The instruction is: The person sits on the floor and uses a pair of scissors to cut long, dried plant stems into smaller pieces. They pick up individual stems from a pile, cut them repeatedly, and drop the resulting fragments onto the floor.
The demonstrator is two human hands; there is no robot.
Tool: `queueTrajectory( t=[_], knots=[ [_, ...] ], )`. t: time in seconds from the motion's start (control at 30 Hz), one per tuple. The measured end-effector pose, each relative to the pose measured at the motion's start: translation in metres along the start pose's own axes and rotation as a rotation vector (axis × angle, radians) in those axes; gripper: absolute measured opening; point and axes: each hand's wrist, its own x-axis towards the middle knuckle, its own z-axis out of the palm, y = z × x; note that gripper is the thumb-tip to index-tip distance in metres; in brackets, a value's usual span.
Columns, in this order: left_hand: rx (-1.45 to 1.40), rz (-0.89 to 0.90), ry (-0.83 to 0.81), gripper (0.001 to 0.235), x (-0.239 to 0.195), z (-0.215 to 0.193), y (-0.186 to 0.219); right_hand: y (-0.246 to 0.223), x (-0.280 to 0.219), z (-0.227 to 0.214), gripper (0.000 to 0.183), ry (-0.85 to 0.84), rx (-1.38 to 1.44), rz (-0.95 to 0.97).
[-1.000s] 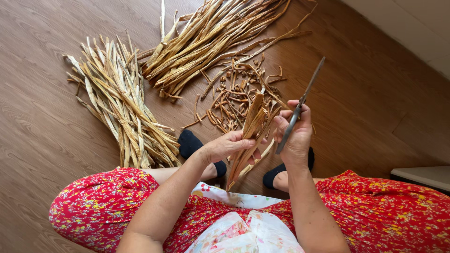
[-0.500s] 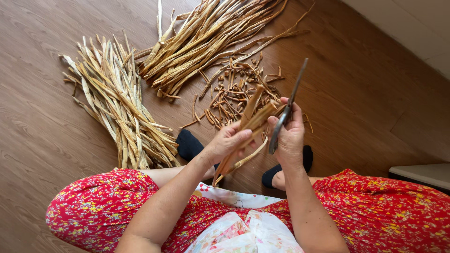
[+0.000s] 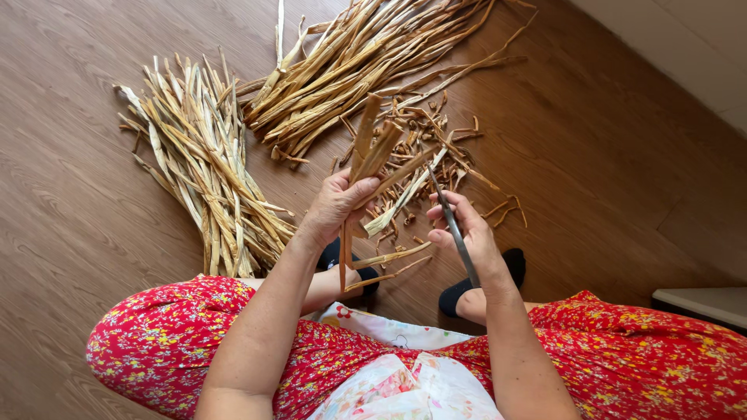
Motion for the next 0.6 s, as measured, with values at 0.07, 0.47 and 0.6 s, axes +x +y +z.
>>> queueTrajectory(
  t=[0.07, 0.47, 0.6],
  knots=[
    [0.017, -0.028, -0.034, 0.029, -0.002, 0.001, 0.001, 0.002, 0.000, 0.000, 0.064, -0.011, 0.009, -0.006],
    [0.146, -0.014, 0.019, 0.029, 0.001, 0.010, 0.001, -0.009, -0.004, 0.005, 0.033, 0.293, 0.154, 0.107],
    [0.282, 0.030, 0.054, 0.030, -0.003, 0.028, -0.002, -0.015, 0.002, 0.017, 0.043, 0.233, 0.441, 0.084]
  ],
)
